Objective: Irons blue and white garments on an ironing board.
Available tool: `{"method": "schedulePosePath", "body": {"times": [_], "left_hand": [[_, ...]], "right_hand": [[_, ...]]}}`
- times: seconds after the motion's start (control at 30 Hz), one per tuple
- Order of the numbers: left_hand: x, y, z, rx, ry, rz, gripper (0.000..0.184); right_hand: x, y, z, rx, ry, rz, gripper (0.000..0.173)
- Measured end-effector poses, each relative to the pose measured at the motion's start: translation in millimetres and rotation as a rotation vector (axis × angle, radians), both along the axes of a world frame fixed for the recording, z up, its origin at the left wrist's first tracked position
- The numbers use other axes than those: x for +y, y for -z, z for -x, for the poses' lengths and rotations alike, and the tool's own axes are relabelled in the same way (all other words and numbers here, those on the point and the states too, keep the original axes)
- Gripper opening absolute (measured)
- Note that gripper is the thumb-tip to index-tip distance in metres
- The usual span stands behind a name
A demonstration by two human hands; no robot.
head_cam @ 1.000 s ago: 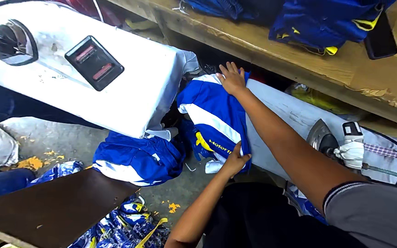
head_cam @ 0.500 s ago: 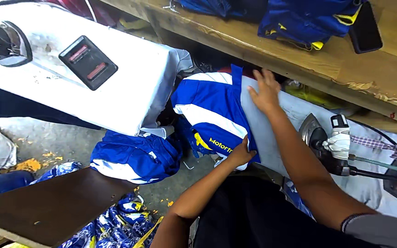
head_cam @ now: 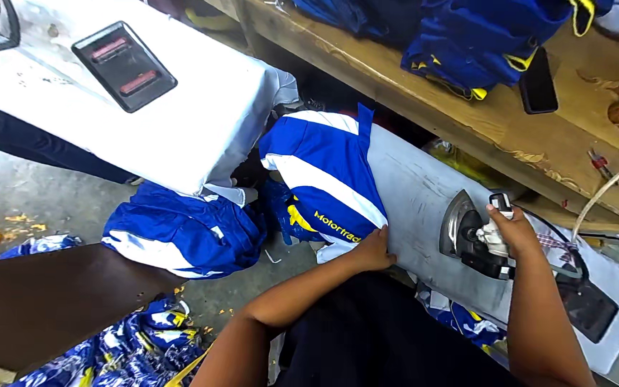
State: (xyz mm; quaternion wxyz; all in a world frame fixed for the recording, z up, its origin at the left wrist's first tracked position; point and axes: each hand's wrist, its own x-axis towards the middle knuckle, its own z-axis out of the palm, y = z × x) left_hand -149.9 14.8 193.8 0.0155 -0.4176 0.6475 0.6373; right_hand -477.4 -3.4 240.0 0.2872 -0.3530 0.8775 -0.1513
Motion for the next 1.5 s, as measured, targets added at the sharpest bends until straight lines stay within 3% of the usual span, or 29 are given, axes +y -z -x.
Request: {"method": "schedulePosePath", "body": {"times": [0.13,0.27,0.5,0.73,0.9,1.13,1.37,1.5], "left_hand": [[4.3,9.5,-12.8,0.034,0.143,0.057,0.091],[12.4,26.7,-20.5,0.062,0.172,0.112,0.092],[12.8,30.8,-14.7,0.003,0.196,0.174,0.086],[15.6,31.0,-16.5,-0.013,0.227,0.206,0.081],[11.9,31.5,-21.7,0.019,0.254,0.188,0.085],[9.5,30.7,-18.6,-0.013,0.301,0.185,0.088],[7.0,34.5,-20.2,0.009,0.315,0.189,0.086],[8.0,29.7,-18.9,-0.012,0.328,0.189,0.087]], "right_hand": [[-12.1,-5.2,-28.9,0.034,-0.034,0.056,0.062],[-33.7,-35.4,-79.9,0.041,-0.184,0.057,0.059],[-91.6,-81.6,-219.9,-0.068,-0.469,0.161,0.060],[-145.5,-23.3,-330.8,0.016,-0.733,0.010,0.055],[-153.2,-11.7,-353.0,0.101,-0.731,-0.097,0.057],[-215.9,-9.9,-377.4,0.076,-0.695,0.021,0.057],[-155.9,-7.7,-354.4,0.105,-0.756,-0.048,0.055],[-187.8,-7.5,-373.0,0.106,-0.765,-0.020,0.057]]}}
